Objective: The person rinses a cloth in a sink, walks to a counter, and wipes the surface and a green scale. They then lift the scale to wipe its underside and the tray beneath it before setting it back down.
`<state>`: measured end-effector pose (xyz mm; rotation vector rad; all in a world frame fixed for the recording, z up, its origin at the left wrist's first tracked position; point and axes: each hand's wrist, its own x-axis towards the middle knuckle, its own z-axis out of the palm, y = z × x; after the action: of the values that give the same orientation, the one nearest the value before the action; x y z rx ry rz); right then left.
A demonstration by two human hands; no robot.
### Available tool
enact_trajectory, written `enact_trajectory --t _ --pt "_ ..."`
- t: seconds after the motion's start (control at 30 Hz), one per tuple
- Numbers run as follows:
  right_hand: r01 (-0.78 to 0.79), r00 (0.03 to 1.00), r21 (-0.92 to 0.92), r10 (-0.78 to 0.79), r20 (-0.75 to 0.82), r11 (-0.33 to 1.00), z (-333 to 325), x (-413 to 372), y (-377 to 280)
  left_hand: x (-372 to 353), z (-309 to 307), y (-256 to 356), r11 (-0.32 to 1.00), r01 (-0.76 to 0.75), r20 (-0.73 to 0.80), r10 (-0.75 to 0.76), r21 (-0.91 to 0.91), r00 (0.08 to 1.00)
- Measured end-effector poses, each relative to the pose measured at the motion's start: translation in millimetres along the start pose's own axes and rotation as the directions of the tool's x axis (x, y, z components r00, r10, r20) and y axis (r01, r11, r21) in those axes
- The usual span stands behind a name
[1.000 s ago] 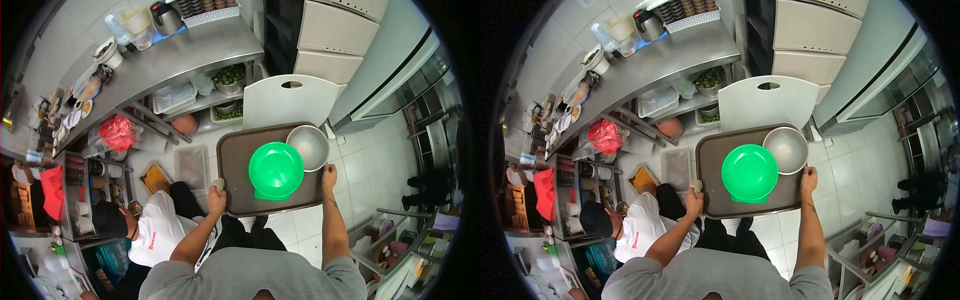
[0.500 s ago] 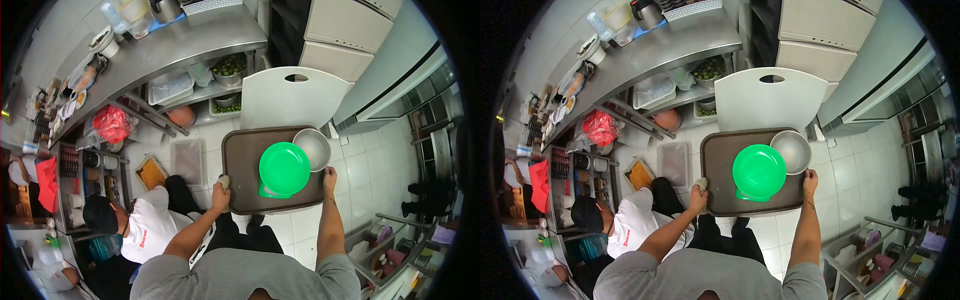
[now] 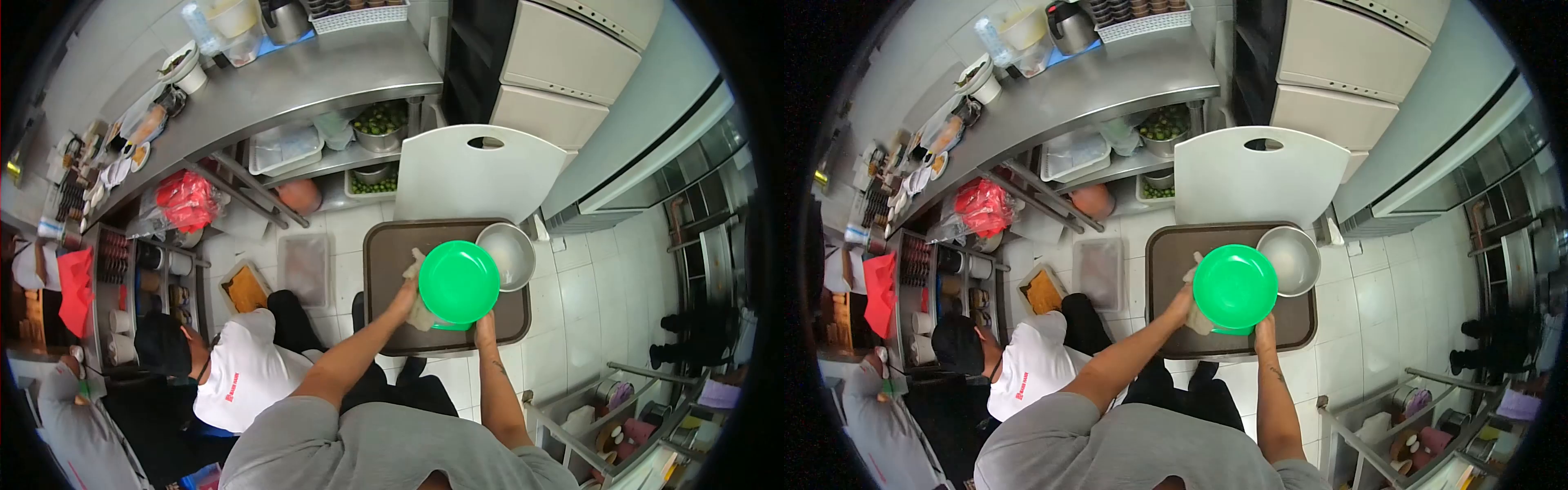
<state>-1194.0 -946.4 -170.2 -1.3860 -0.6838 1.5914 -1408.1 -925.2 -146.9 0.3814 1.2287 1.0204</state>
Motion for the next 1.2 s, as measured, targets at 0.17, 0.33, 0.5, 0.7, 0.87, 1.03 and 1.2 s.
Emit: enact_trajectory --t 0.17,0.33,0.5,0.7,0.87,1.03,1.2 --pt "0.184 0.98 -0.067 -0.178 0.087 0.981 14.3 -5.8 7.5 -13.6 -3.1 8.2 0.996 0.083 0.105 -0.079 -0.031 0.991" --pt "0.026 0.975 -0.023 -0.021 0.223 0.999 39.4 -30.4 -39.8 -79.9 6.6 70.7 0.931 -0.325 0.094 0.313 0.168 0.945" --pt "-0.038 0.954 0.268 -0.044 0.296 0.963 112.2 -40.1 -113.9 -94.5 -15.5 156.2 0.916 -0.106 0.095 0.154 -0.386 0.983" --pt "-0.098 0.88 0.445 -0.132 0.457 0.89 214.9 -18.3 -158.5 -79.0 -36.3 208.9 0.84 -0.543 0.169 0.538 -0.023 0.826" --pt "-0.087 0.81 0.311 -0.114 0.575 0.947 270.5 10.3 -176.3 -85.6 -47.3 250.0 0.62 -0.009 0.317 0.413 -0.785 0.854" --pt "-0.145 0.757 0.392 -0.153 0.635 0.909 312.4 32.9 -182.6 -69.5 -86.0 270.7 0.719 0.058 0.357 0.273 -0.693 0.893" --pt "-0.167 0.762 0.44 -0.168 0.625 0.882 348.2 57.2 -192.8 -43.8 -133.4 304.1 0.876 -0.297 0.249 0.406 -0.38 0.879"
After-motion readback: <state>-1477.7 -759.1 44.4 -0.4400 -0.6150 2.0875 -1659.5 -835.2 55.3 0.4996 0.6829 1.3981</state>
